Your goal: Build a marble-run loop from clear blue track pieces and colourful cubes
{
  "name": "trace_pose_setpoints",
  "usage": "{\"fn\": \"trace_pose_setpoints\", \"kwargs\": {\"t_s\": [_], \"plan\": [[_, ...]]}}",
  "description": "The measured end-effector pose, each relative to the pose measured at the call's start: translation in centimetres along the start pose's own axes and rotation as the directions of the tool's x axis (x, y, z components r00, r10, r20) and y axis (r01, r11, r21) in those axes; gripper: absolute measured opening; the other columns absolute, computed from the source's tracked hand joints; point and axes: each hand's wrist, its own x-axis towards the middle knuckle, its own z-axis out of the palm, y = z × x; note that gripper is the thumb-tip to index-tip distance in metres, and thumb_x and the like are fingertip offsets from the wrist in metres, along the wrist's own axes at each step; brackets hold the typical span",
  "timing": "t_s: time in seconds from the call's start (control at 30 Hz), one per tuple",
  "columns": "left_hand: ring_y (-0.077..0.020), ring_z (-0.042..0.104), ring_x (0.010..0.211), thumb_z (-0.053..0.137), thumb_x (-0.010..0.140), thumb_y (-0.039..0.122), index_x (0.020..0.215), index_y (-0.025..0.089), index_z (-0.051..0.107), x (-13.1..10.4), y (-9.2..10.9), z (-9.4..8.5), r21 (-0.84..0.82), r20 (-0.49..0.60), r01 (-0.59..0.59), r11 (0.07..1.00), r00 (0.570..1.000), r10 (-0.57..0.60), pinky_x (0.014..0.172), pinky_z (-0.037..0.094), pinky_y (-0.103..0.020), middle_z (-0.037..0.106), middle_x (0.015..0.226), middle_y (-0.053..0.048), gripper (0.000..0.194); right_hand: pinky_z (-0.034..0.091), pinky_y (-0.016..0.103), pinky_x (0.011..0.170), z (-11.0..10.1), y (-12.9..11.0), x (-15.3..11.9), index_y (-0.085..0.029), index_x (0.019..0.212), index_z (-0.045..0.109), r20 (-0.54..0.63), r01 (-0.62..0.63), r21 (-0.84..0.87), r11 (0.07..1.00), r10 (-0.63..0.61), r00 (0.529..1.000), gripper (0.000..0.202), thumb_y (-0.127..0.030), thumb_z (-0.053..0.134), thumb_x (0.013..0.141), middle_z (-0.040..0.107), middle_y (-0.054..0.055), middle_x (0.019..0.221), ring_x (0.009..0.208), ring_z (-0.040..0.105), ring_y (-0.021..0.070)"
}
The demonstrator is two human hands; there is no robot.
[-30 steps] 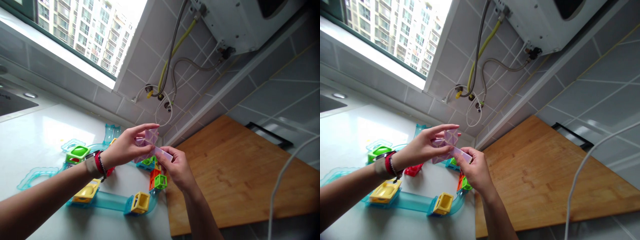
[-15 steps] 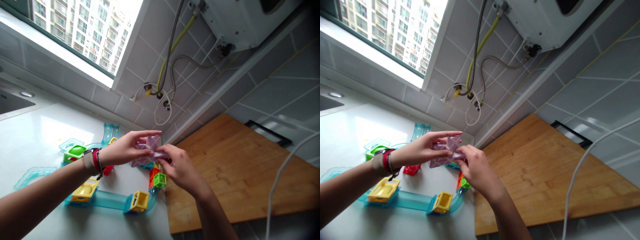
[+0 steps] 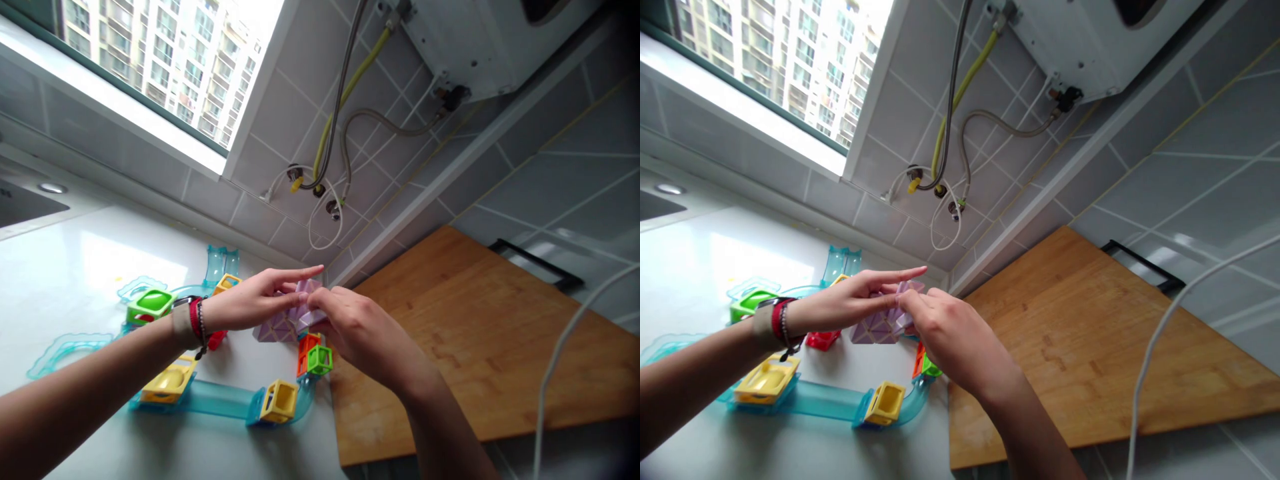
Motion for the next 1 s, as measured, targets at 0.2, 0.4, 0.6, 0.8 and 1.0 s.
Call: {"fn": "trace_pose_setpoints", "kwargs": {"t_s": [0.2, 0.4, 0.6, 0.8, 1.0], "plan": [[-0.0194, 0.069, 0.079, 0.067, 0.094, 0.047, 0.159, 0.024, 0.04, 0.0, 0.2, -0.1, -0.088, -0.016, 0.095, 0.992, 0.995, -0.097, 0.067, 0.053, -0.028, 0.078, 0.1, -0.008, 0.074, 0.06, 0.033, 0.078, 0.0, 1.0, 0.0, -0.024, 0.11, 0.067, -0.158, -0.047, 0.379, 0.924, 0.115, 0.981, 0.02, -0.026, 0.075, 0.091, 0.075, 0.004, 0.099, 0.088, 0.073, 0.021], [-0.0235, 0.073, 0.085, 0.075, 0.087, 0.048, 0.155, 0.02, 0.047, 0.0, 0.2, -0.2, -0.13, -0.118, 0.124, 0.984, 0.983, -0.139, 0.068, 0.055, -0.029, 0.08, 0.106, -0.013, 0.078, 0.063, 0.032, 0.078, 1.4, 2.2, 0.3, -0.022, 0.107, 0.073, -0.178, -0.062, 0.563, 0.824, 0.195, 0.964, 0.018, -0.031, 0.074, 0.092, 0.076, 0.005, 0.101, 0.088, 0.074, 0.0199], [-0.0205, 0.072, 0.082, 0.075, 0.086, 0.046, 0.133, 0.019, 0.07, 0.0, -0.5, -0.6, -0.041, 0.055, 0.255, 0.966, 0.966, -0.252, 0.067, 0.053, -0.024, 0.08, 0.098, -0.006, 0.055, 0.059, 0.031, 0.083, 1.3, 1.6, 1.1, -0.023, 0.103, 0.077, -0.068, 0.041, 0.501, 0.864, -0.008, 0.998, 0.013, -0.028, 0.077, 0.091, 0.076, 0.005, 0.104, 0.092, 0.073, 0.0187], [-0.0197, 0.071, 0.086, 0.079, 0.08, 0.049, 0.121, 0.02, 0.074, 0.2, -1.1, -0.8, -0.137, 0.028, 0.286, 0.948, 0.958, -0.285, 0.069, 0.053, -0.023, 0.078, 0.105, -0.005, 0.051, 0.06, 0.031, 0.08, 1.4, 1.7, 1.3, -0.024, 0.11, 0.077, -0.088, 0.035, 0.521, 0.853, 0.013, 0.996, 0.019, -0.031, 0.075, 0.092, 0.072, 0.007, 0.109, 0.093, 0.071, 0.0191], [-0.0202, 0.071, 0.086, 0.073, 0.085, 0.057, 0.128, 0.022, 0.064, 0.3, -0.1, -1.0, -0.357, -0.148, 0.249, 0.9, 0.936, -0.318, 0.065, 0.054, -0.026, 0.073, 0.108, -0.008, 0.057, 0.06, 0.03, 0.076, 2.9, 3.4, 1.3, -0.023, 0.121, 0.071, -0.245, -0.104, 0.638, 0.763, 0.33, 0.912, 0.035, -0.04, 0.076, 0.09, 0.074, 0.007, 0.106, 0.088, 0.071, 0.019]]}}
